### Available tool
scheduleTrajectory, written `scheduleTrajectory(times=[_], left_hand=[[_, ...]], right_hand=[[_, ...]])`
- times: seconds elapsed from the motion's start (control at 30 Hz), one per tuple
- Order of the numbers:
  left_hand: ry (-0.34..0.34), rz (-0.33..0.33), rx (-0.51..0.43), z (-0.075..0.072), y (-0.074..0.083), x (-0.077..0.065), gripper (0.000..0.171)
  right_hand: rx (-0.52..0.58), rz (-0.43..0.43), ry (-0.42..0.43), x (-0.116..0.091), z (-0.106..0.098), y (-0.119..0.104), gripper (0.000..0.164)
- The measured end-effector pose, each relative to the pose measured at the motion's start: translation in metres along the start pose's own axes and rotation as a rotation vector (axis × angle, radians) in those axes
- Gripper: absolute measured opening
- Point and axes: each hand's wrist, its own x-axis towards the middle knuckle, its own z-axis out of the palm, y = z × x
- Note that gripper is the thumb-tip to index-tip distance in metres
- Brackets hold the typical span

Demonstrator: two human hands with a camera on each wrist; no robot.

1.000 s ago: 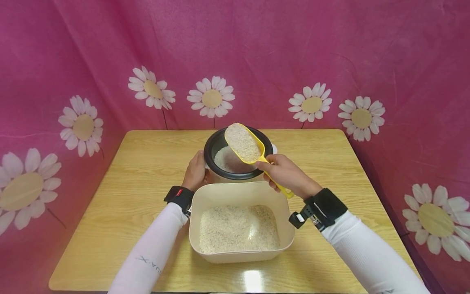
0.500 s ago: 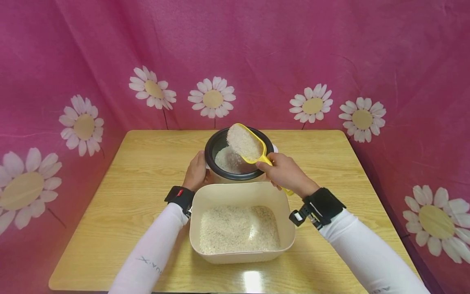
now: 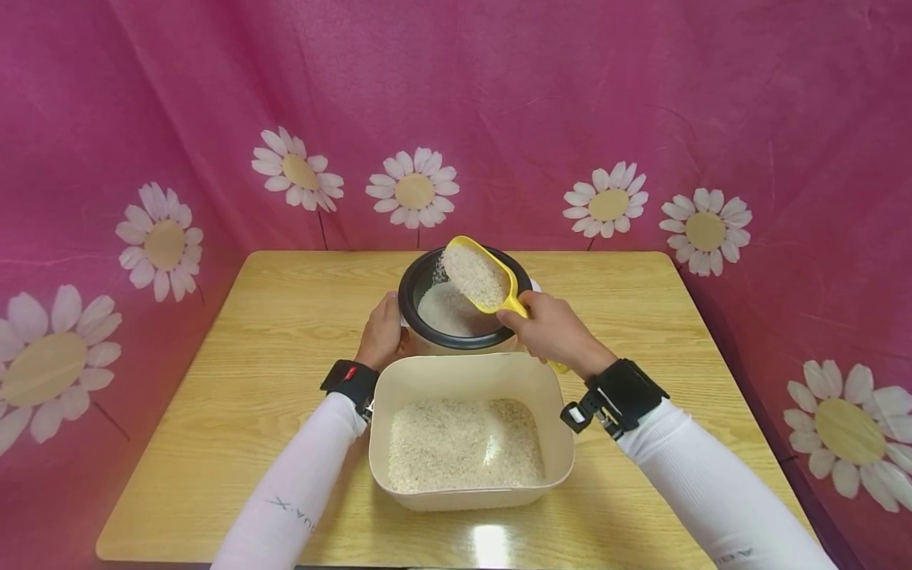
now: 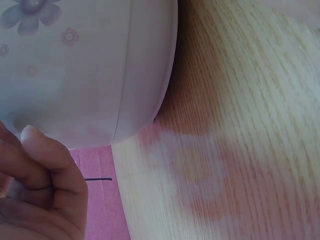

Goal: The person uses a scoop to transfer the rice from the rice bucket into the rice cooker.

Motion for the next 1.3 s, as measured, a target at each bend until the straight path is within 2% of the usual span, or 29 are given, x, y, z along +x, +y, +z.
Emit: scheduleTrajectory(times=[0.23,0.93,1.3], left_hand=[[0.009,0.002,0.003,-0.0006,0.0001,-0.0009,0.05],[-0.002,-0.006,-0.015,0.0002,-0.0023,0.0011,0.051],[-0.004,-0.002,-0.016,-0.0003,0.0002,-0.0004,0.05]], right_hand=[[-0.044,0.01,0.025,0.0033,-0.0009,-0.0012,0.036],[-0.227,-0.075,0.086,0.007,-0.0022,-0.0013,0.036],[-0.286,-0.085,0.099,0.0054,-0.0036,0.0,0.037]])
